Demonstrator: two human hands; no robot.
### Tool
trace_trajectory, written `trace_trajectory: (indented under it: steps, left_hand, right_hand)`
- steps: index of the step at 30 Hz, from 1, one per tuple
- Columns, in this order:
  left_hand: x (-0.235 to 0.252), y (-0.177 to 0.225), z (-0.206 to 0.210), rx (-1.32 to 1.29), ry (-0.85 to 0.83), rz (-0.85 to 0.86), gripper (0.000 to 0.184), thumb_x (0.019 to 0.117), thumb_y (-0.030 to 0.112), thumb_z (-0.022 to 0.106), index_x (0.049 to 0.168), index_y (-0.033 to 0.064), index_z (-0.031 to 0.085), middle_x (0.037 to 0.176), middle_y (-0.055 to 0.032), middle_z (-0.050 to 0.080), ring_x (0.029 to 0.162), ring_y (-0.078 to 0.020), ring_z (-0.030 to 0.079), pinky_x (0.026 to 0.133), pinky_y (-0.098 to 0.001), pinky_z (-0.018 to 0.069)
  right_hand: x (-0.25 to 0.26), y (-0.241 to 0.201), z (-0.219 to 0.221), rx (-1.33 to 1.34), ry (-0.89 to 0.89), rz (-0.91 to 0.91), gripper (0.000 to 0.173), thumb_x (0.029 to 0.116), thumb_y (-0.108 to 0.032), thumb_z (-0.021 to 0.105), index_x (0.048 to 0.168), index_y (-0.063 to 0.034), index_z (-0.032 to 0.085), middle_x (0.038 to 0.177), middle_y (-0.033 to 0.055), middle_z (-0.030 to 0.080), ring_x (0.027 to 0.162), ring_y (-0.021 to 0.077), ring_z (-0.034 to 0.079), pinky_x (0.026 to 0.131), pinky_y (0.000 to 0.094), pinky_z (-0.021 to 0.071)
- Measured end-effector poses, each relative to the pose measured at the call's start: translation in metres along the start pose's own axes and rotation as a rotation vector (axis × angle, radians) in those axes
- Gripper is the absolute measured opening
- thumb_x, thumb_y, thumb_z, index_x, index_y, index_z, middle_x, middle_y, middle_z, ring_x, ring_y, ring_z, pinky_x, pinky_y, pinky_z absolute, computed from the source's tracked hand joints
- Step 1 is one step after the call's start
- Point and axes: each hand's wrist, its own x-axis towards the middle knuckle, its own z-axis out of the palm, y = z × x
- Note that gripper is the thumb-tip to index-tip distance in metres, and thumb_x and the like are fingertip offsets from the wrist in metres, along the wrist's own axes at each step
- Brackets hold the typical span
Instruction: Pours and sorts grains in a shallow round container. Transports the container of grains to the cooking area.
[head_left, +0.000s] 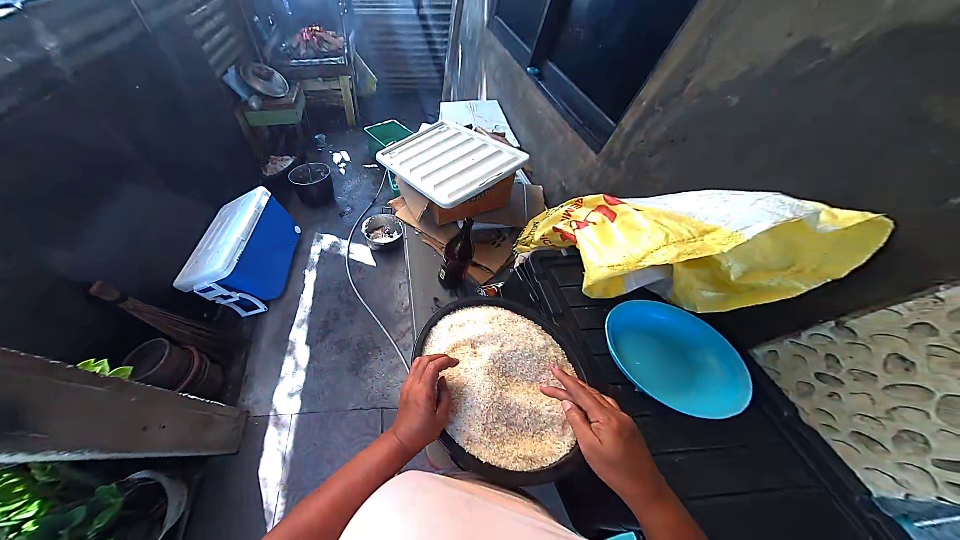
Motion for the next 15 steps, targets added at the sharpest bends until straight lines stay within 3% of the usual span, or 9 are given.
trace_trajectory:
  steps: [4, 6, 9, 15]
  left_hand:
    - [0.003, 0.001, -0.002, -0.007, -0.02, 0.007, 0.032, 0.0916, -0.001, 0.052, 0.12, -0.0003, 0.066, 0.12, -0.0138, 0.07, 0.117, -0.0254, 0.064, 0.105, -0.0405, 0.0506]
    - [0.003, 0.002, -0.002, 0.0, -0.034, 0.001, 0.032, 0.0921, 0.0, 0.052, 0.12, -0.0007, 0.066, 0.119, -0.0143, 0.07, 0.116, -0.0265, 0.065, 0.104, -0.0421, 0.0508]
    - [-0.002, -0.001, 0.001, 0.003, -0.044, -0.019, 0.031, 0.0942, 0.002, 0.051, 0.121, 0.0011, 0.065, 0.12, -0.013, 0.07, 0.116, -0.0255, 0.064, 0.103, -0.0422, 0.0511]
    - [-0.005, -0.005, 0.002, 0.004, -0.038, -0.023, 0.03, 0.0958, 0.004, 0.051, 0.122, 0.0029, 0.065, 0.122, -0.0137, 0.068, 0.118, -0.0264, 0.062, 0.103, -0.043, 0.0502]
  right_hand:
    - [0.001, -0.003, -0.004, 0.247, -0.05, 0.129, 0.043, 0.1063, -0.019, 0.04, 0.142, -0.0048, 0.06, 0.121, -0.0014, 0.076, 0.118, 0.0112, 0.068, 0.107, 0.0391, 0.0522]
    - [0.003, -0.012, -0.011, 0.51, -0.08, 0.217, 0.043, 0.1069, -0.016, 0.04, 0.142, 0.0024, 0.056, 0.123, 0.0058, 0.074, 0.119, 0.0155, 0.068, 0.107, 0.0375, 0.0535]
    - [0.003, -0.017, -0.014, 0.847, -0.082, 0.314, 0.043, 0.1044, -0.01, 0.04, 0.143, 0.0052, 0.053, 0.122, 0.0148, 0.073, 0.121, 0.0244, 0.067, 0.11, 0.0406, 0.0503]
    - [-0.005, -0.012, -0.013, 0.919, -0.08, 0.301, 0.04, 0.1046, -0.006, 0.041, 0.14, 0.0044, 0.057, 0.121, 0.0171, 0.073, 0.119, 0.0275, 0.068, 0.109, 0.0415, 0.051]
